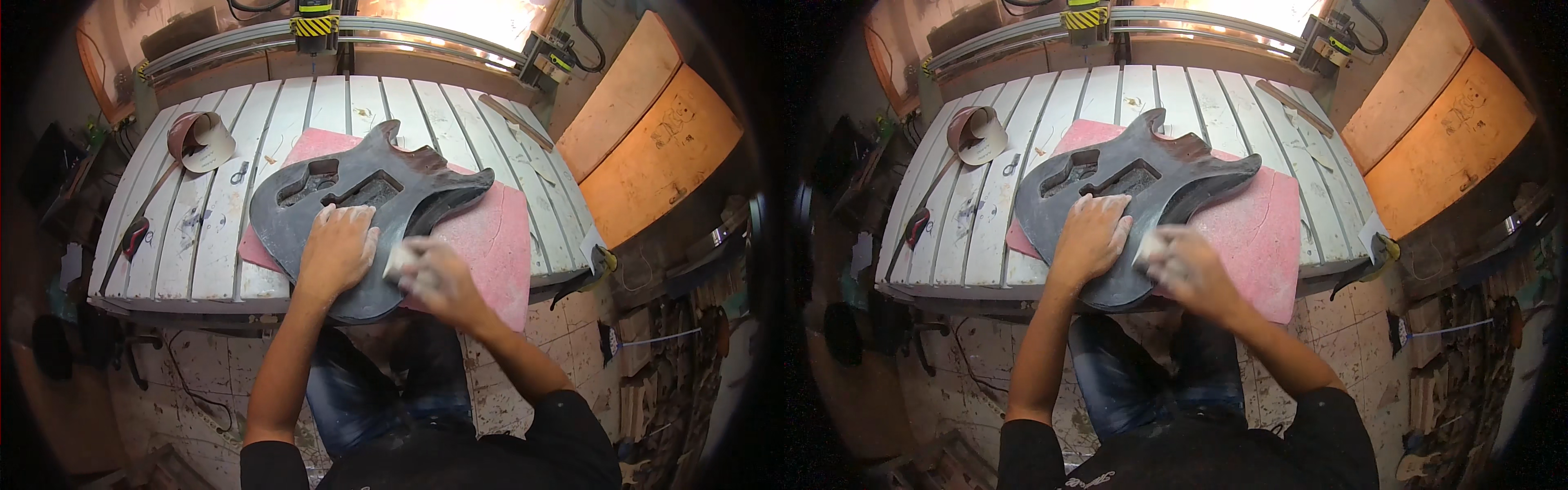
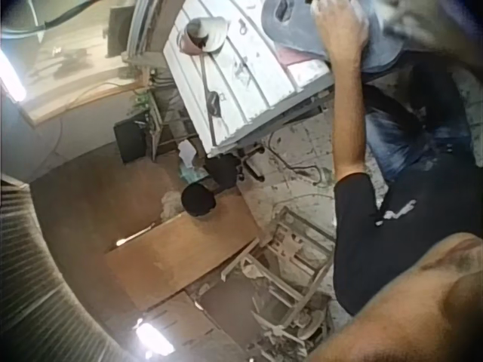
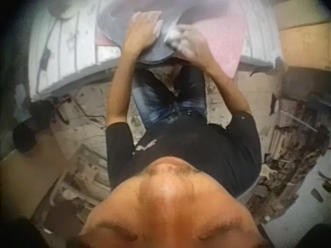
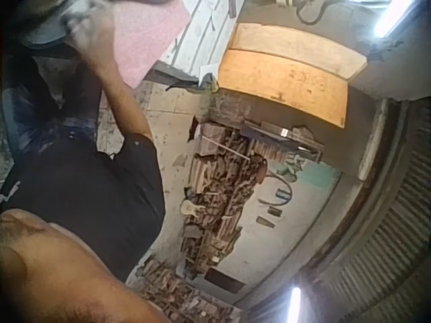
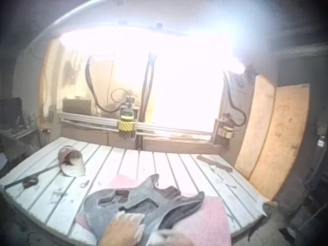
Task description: The person sands the surface of a black guitar body using a sanding block, focusing on the flat areas and the recessed pickup cavities.
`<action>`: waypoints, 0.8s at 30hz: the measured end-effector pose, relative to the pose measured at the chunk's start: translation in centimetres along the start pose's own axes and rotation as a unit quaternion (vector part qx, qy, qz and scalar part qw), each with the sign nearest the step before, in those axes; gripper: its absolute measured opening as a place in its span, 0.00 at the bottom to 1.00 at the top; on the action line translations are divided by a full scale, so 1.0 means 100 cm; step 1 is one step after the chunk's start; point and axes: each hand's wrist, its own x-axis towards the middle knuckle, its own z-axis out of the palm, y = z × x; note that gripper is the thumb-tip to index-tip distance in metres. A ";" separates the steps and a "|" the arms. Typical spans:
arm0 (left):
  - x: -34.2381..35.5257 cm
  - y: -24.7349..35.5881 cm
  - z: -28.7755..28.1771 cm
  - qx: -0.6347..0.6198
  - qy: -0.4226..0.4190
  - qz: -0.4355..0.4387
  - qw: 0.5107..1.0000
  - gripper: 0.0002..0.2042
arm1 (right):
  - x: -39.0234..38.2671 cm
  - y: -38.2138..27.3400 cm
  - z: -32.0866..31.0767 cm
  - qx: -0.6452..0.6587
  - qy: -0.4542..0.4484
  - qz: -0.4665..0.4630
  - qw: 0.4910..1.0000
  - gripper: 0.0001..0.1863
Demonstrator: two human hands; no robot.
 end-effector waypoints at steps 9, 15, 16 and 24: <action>0.005 0.004 0.010 0.000 0.005 0.010 1.000 0.21 | 0.027 0.104 -0.035 -0.151 0.215 0.173 0.949 0.09; -0.003 -0.006 0.004 0.017 0.008 0.004 1.000 0.21 | 0.010 0.004 0.007 0.013 0.036 -0.019 0.999 0.08; -0.003 -0.003 0.005 0.012 0.011 0.007 1.000 0.20 | 0.014 0.019 0.000 0.001 0.037 -0.031 0.999 0.08; 0.003 0.005 0.010 0.002 0.015 0.012 1.000 0.19 | 0.042 0.073 -0.003 -0.185 0.206 0.107 0.955 0.09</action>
